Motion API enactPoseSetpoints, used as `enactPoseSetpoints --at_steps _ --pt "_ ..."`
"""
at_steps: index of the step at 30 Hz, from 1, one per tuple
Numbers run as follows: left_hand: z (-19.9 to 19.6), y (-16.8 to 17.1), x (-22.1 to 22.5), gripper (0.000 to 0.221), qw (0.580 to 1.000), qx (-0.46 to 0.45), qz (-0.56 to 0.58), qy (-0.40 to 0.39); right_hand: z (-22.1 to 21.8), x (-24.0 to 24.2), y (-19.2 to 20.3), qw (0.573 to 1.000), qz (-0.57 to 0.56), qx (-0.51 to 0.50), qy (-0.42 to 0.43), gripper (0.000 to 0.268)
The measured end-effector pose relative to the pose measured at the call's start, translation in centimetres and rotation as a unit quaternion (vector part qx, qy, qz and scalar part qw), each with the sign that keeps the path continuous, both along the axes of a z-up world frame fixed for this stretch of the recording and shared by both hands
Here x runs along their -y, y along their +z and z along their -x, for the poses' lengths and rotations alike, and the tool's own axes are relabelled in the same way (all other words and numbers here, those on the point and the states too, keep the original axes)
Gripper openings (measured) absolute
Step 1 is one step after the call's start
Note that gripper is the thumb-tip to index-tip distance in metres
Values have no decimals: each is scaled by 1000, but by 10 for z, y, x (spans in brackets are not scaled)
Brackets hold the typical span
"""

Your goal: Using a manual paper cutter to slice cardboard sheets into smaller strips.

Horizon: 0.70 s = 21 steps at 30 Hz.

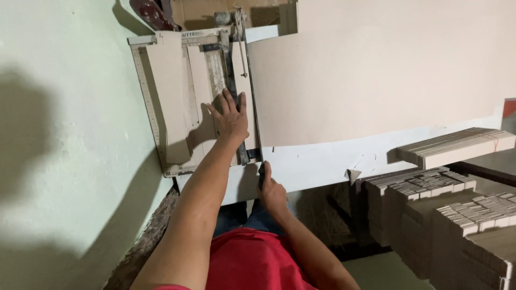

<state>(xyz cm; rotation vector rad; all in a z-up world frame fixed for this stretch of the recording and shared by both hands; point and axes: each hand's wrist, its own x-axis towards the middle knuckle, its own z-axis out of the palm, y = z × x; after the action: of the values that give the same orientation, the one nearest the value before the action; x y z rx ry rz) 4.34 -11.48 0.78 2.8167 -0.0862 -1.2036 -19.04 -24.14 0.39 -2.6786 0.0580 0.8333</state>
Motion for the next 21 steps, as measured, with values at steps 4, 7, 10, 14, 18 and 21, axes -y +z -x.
enactPoseSetpoints --at_steps 4,7,10,14,18,21 --pt "8 -1 -7 122 999 39 9 -11 -10 8 36 994 -75 -39 -65 89" --pt "26 -25 -9 103 991 106 57 -61 -64 14 155 953 -185 -155 -184 95" --pt "46 -61 -20 60 958 196 110 -181 -81 36 183 893 -266 -235 -275 83" --pt "79 -102 -44 39 832 348 193 -387 -98 61 106 765 -332 -147 -531 46" --pt "55 -8 -105 11 829 354 190 -390 -88 130 -29 564 -451 -32 -691 101" --pt "27 13 -149 9 866 277 113 -402 -101 145 -23 488 -541 -11 -685 109"
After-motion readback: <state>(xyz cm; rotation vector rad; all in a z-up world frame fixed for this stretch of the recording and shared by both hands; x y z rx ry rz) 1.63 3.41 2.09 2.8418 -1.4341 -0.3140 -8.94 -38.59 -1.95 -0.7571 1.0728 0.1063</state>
